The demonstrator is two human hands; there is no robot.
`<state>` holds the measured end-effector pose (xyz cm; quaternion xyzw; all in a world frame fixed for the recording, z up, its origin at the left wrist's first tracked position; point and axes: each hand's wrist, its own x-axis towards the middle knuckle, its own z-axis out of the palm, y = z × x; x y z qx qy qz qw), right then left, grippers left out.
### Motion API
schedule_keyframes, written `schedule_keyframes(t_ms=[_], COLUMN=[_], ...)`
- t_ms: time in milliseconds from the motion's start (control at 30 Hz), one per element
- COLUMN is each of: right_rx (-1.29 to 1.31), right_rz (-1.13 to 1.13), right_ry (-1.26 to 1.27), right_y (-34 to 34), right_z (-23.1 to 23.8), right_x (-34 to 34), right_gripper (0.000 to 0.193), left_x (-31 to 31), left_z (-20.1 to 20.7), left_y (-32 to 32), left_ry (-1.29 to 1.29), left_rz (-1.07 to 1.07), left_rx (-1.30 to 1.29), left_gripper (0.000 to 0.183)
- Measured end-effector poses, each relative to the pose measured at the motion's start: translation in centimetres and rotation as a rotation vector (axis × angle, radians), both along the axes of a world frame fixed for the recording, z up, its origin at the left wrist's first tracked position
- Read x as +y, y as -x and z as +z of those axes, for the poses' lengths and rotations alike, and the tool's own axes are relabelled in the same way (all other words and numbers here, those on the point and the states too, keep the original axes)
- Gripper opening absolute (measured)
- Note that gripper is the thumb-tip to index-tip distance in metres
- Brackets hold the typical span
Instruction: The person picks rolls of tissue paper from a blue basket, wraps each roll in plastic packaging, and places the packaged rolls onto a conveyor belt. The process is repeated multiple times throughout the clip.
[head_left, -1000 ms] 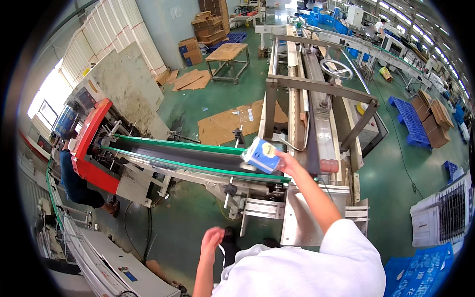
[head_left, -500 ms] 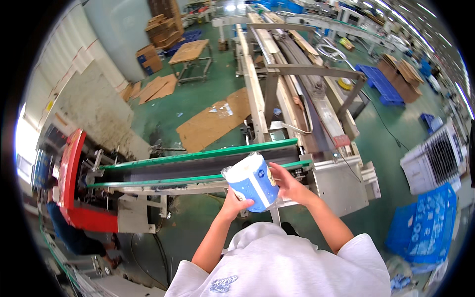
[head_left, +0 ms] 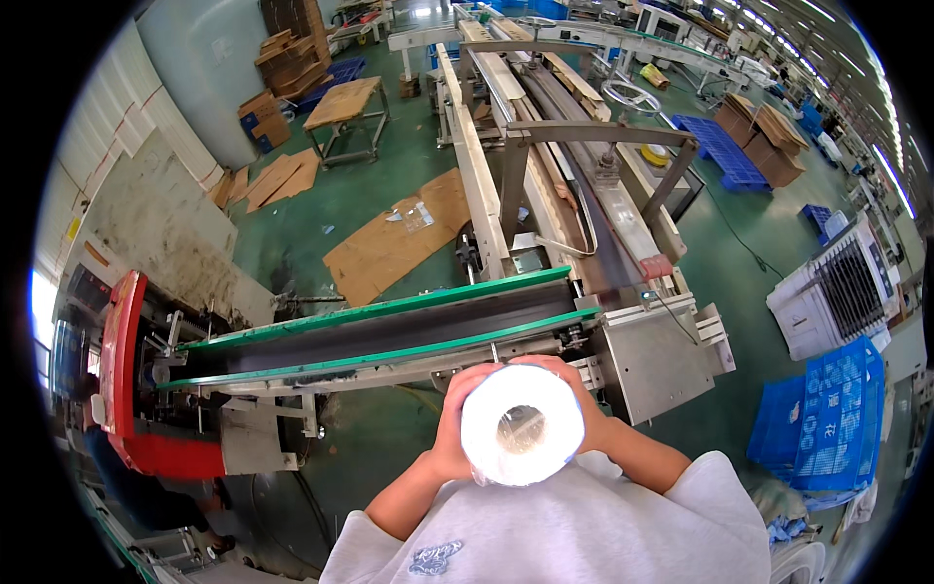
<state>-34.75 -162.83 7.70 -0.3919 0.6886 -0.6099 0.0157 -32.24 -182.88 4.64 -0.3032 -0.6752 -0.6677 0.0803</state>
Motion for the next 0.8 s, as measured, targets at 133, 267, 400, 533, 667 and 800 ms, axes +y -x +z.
schedule_keyframes(t_ms=[133, 267, 400, 533, 667, 800], right_rx=[-0.111, -0.201, -0.182, -0.160, -0.105, -0.244], right_rz=[0.031, 0.090, 0.087, 0.029, 0.006, 0.093], right_ry=[-0.090, -0.253, -0.164, -0.083, -0.088, -0.039], right_y=[-0.1, 0.4, 0.2, -0.1, 0.0, 2.6], right_z=[0.2, 0.2, 2.3, 1.9, 1.6, 0.7], right_x=[1.4, 2.7, 2.7, 2.3, 1.9, 1.2], right_gripper=[0.102, 0.113, 0.113, 0.104, 0.100, 0.119], left_x=[0.7, 1.5, 2.8, 3.3, 3.3, 3.2], left_z=[2.5, 4.4, 4.3, 4.0, 4.0, 1.2], left_y=[-0.7, 0.0, -0.8, -1.7, -1.8, 0.4], left_ry=[-0.014, -0.031, -0.063, -0.116, -0.141, -0.617], left_rz=[0.007, -0.013, 0.070, 0.139, 0.153, 0.214], left_rx=[0.004, 0.035, 0.003, 0.030, 0.022, -0.415], left_gripper=[0.113, 0.128, 0.122, 0.120, 0.122, 0.117])
